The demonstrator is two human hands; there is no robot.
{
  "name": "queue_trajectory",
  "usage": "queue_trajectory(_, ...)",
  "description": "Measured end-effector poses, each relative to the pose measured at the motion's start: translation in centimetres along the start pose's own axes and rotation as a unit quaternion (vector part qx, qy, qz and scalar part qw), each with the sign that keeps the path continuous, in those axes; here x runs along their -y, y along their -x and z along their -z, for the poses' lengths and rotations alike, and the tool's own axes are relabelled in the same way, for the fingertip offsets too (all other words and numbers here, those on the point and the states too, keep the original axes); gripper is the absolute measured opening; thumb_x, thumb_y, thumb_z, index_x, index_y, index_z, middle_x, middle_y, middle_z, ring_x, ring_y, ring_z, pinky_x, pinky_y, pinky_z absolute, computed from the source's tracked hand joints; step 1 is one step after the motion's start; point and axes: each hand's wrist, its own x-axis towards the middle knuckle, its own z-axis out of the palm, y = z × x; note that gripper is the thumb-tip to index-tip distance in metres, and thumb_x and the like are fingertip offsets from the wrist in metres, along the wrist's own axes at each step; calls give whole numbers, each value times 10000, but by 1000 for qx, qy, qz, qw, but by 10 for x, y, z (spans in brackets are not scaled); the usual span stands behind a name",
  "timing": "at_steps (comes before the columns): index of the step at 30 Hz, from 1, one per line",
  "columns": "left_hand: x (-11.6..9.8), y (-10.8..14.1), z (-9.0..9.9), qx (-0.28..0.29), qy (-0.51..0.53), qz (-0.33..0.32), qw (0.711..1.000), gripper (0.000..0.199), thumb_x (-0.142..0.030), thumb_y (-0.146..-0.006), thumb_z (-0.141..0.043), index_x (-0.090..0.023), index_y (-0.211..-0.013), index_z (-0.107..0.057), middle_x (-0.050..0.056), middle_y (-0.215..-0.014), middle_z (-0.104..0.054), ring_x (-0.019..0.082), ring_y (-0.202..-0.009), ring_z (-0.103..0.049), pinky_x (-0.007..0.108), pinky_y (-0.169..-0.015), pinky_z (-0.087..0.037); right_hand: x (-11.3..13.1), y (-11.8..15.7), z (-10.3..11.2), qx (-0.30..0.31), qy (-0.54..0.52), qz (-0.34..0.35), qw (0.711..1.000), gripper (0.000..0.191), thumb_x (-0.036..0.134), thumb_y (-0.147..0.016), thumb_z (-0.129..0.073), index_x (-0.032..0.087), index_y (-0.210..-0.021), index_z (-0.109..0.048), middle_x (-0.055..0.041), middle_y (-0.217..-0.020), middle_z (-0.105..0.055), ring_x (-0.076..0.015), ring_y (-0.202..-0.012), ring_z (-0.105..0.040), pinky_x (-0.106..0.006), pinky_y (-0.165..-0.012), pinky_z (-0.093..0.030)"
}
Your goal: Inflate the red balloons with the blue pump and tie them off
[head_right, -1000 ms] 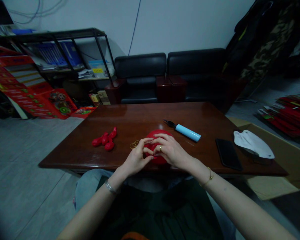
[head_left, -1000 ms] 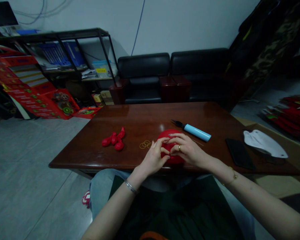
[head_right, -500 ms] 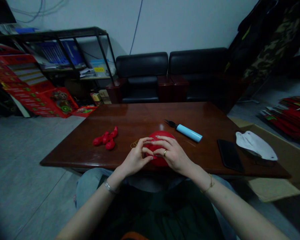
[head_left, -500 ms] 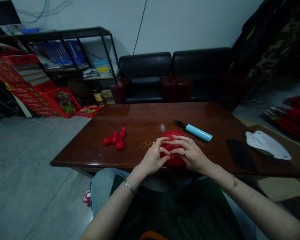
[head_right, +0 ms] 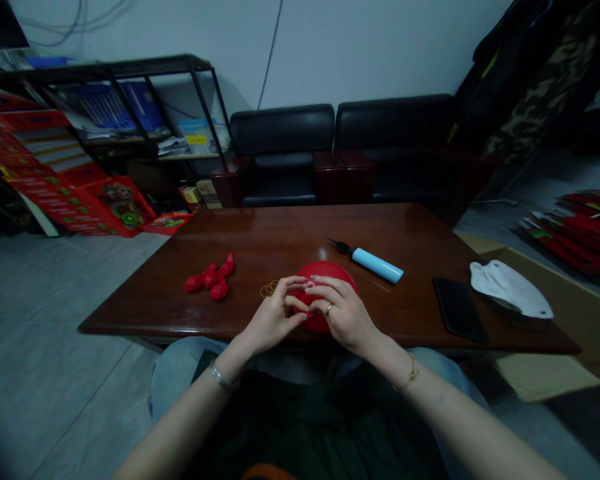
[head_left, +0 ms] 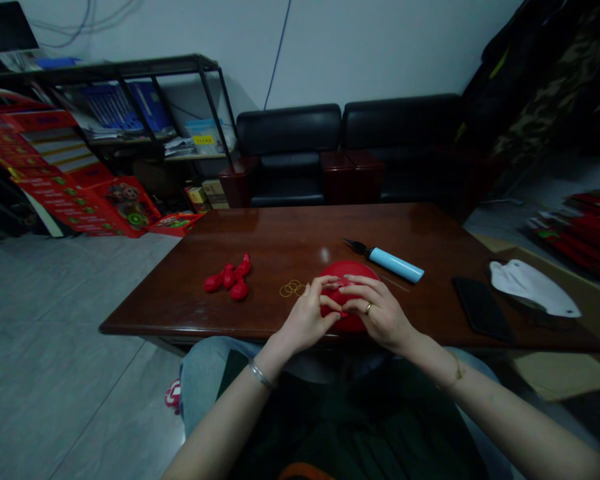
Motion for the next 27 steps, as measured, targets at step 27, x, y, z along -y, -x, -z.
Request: queue_trajectory(27, 34, 7, -12, -96, 205, 25, 974, 371, -208, -799, -725, -206, -1072, -474, -10, -801, -652, 197, -1112, -638, 359, -1005, -448, 0, 25, -6, -31, -65, -131, 989, 186, 92, -897, -531, 238, -935, -639, -66, -1139, -671, -254, -1225, -545, -516, -1003, -472)
